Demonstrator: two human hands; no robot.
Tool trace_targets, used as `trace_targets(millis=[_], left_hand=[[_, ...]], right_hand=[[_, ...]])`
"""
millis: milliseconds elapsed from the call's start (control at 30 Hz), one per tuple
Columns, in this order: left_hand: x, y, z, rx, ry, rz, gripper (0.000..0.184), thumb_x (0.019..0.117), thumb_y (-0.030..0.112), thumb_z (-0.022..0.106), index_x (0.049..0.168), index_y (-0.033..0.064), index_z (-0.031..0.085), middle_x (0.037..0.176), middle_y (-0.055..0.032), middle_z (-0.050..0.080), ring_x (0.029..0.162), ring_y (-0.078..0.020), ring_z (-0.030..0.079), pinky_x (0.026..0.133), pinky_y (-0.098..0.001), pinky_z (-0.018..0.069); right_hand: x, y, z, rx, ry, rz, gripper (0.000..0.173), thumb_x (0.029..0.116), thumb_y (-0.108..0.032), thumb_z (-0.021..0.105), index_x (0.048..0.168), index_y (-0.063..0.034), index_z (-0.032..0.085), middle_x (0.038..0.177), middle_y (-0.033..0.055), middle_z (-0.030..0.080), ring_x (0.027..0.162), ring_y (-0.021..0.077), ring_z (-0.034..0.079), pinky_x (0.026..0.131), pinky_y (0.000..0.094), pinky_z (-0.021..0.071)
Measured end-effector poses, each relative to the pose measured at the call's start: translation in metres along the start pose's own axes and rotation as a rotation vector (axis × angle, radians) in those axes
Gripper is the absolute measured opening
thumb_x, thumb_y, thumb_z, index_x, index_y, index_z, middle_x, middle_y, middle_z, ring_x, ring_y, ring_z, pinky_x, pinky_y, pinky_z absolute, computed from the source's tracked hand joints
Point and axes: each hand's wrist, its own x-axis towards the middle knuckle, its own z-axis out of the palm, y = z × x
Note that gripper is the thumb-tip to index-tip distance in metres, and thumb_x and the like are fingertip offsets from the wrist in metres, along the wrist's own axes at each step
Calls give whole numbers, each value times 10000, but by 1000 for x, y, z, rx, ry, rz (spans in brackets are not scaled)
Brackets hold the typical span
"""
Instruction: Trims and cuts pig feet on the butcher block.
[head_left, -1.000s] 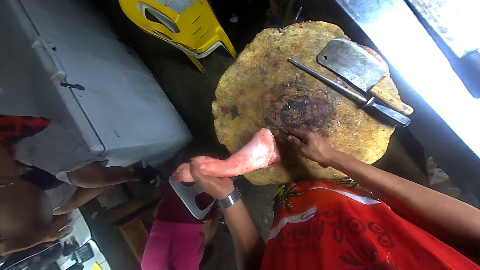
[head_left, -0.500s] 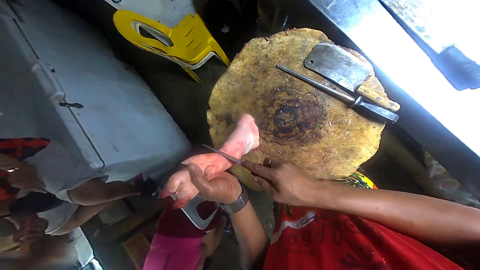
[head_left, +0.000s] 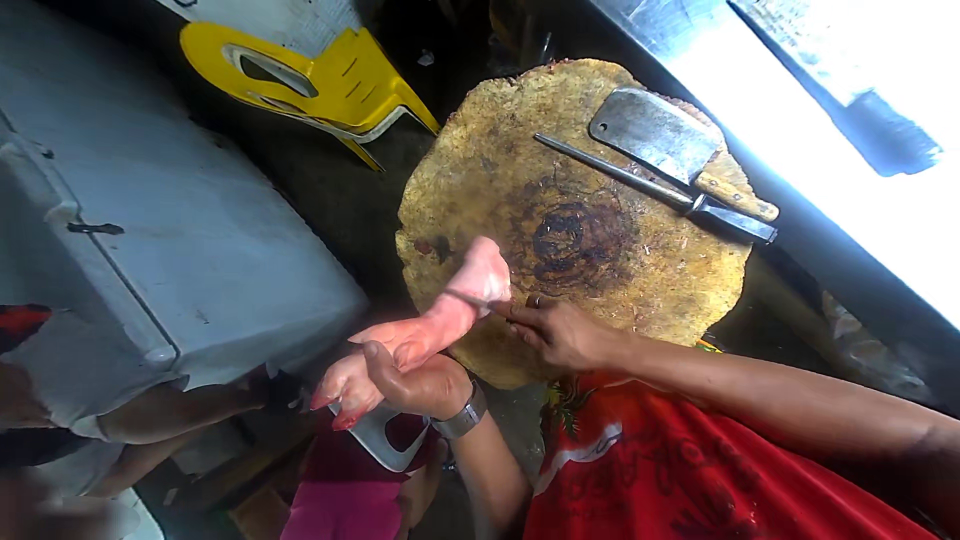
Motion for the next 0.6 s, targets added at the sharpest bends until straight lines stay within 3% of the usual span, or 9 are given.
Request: trace_targets(millis=[67,133,300,400,500,600], left_hand=[[3,-3,-5,-15,10,4,231,1042,93,399,1236,14,495,1059,-71,613,999,-121,628,907,-317,544],[7,-4,-9,-27,19,3,199,1043,85,390,1194,30,508,1006,-51,618,955,-106,637,861,-298,556],[19,-7,-20,-29,42,-2,200,1048,67,374,1168,13,524,992,-71,612,951,-123,633,872,-312,549],[26,-12,-28,-34,56,-18,194,1050,70,361,1130,17,530,963,-67,608,922,-123,633,855,-308,550],[30,-14,-32,-35,89,-26,189,1049,55,359,1130,13,525,964,-75,608,918,-131,632,849,-319,552],[34,-15,-31,-37,111,-20,188,1051,57,353,1128,9,518,969,-81,605,918,-143,634,853,-333,555]], right_hand=[[17,30,0,-50,31,77,455,1090,-355,447,1540,-307,492,1009,150,725,892,325,707,808,559,573],[32,56,-2,-114,38,174,468,1089,-367,440,1554,-321,469,1055,164,733,949,358,714,848,596,563],[52,74,-15,-96,99,337,461,1100,-391,410,1546,-293,475,1099,165,738,987,372,721,854,621,560],[44,63,-16,-116,154,234,461,1096,-415,414,1531,-289,498,1047,129,742,936,324,726,829,575,580],[37,47,-1,-118,79,140,474,1089,-422,424,1552,-331,463,1020,125,718,913,310,707,817,551,578],[48,54,2,-54,52,227,476,1098,-399,414,1562,-307,458,1069,154,733,962,338,716,859,578,566]])
